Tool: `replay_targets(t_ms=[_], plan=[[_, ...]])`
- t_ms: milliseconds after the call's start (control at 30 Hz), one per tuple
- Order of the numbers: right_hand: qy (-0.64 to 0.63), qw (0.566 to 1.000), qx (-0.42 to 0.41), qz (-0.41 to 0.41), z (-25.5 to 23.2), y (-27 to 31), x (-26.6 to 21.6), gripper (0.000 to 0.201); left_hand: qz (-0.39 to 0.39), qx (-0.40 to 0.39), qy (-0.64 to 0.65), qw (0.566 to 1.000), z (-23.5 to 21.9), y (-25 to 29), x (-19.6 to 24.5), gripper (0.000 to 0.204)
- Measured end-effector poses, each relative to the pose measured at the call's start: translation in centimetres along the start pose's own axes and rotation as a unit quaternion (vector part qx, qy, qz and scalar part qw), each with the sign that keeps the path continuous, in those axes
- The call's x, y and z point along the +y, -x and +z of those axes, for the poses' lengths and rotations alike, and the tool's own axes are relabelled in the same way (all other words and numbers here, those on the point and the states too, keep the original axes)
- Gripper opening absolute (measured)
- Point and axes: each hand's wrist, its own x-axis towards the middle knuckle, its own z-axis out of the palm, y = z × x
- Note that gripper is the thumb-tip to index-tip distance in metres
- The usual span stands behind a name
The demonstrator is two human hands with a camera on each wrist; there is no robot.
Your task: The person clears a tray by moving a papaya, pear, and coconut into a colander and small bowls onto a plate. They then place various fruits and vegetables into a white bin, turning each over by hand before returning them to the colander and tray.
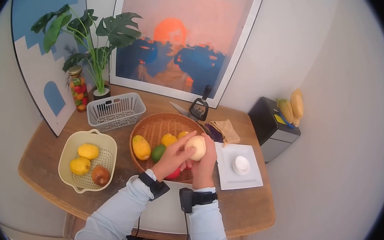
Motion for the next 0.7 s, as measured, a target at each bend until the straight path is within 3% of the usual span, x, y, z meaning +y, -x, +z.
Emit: replay_targets(t_ms=[100, 200, 233, 300, 400, 433, 533, 600, 633, 700], plan=[[-0.052, 0.997, -0.015, 0.058, -0.8, -0.6, 0.6, 0.029, -0.017, 0.009, -0.020, 1.000, -0.4, -0.1, 0.1, 0.048], [0.116, 0.989, -0.026, -0.090, 0.0, 0.1, 1.5, 0.028, -0.043, 0.032, 0.081, 0.995, -0.8, -0.1, 0.1, 0.043], [0.227, 0.954, -0.038, -0.191, 0.8, 0.6, 1.0, 0.028, -0.038, 0.036, 0.106, 0.993, -0.8, -0.2, 0.2, 0.041], [0.431, 0.817, -0.058, -0.377, 2.4, 2.0, -0.2, 0.029, -0.029, 0.043, 0.155, 0.987, -0.9, -0.3, 0.3, 0.040], [0.445, 0.785, -0.083, -0.423, 2.5, 2.2, 0.4, 0.030, 0.019, 0.070, 0.129, 0.989, -1.2, -0.8, -1.8, 0.043], [0.452, 0.770, -0.084, -0.442, 2.5, 2.2, 0.5, 0.029, 0.002, 0.057, 0.174, 0.983, -1.1, -0.8, -1.7, 0.045], [0.506, 0.670, -0.140, -0.524, 3.1, 2.7, -0.3, 0.024, -0.055, 0.026, 0.291, 0.955, -1.0, -0.9, -1.2, 0.046], [0.501, 0.675, -0.140, -0.523, 3.3, 2.9, -0.3, 0.018, -0.101, 0.018, 0.341, 0.935, -1.1, -0.6, -0.3, 0.043], [0.498, 0.677, -0.141, -0.523, 3.4, 3.0, -0.3, 0.016, -0.096, 0.039, 0.291, 0.951, -1.3, -0.5, -0.6, 0.041], [0.431, 0.793, -0.109, -0.416, 2.5, 2.2, 0.7, 0.017, -0.085, 0.082, 0.191, 0.975, -1.7, -0.5, -1.3, 0.038]])
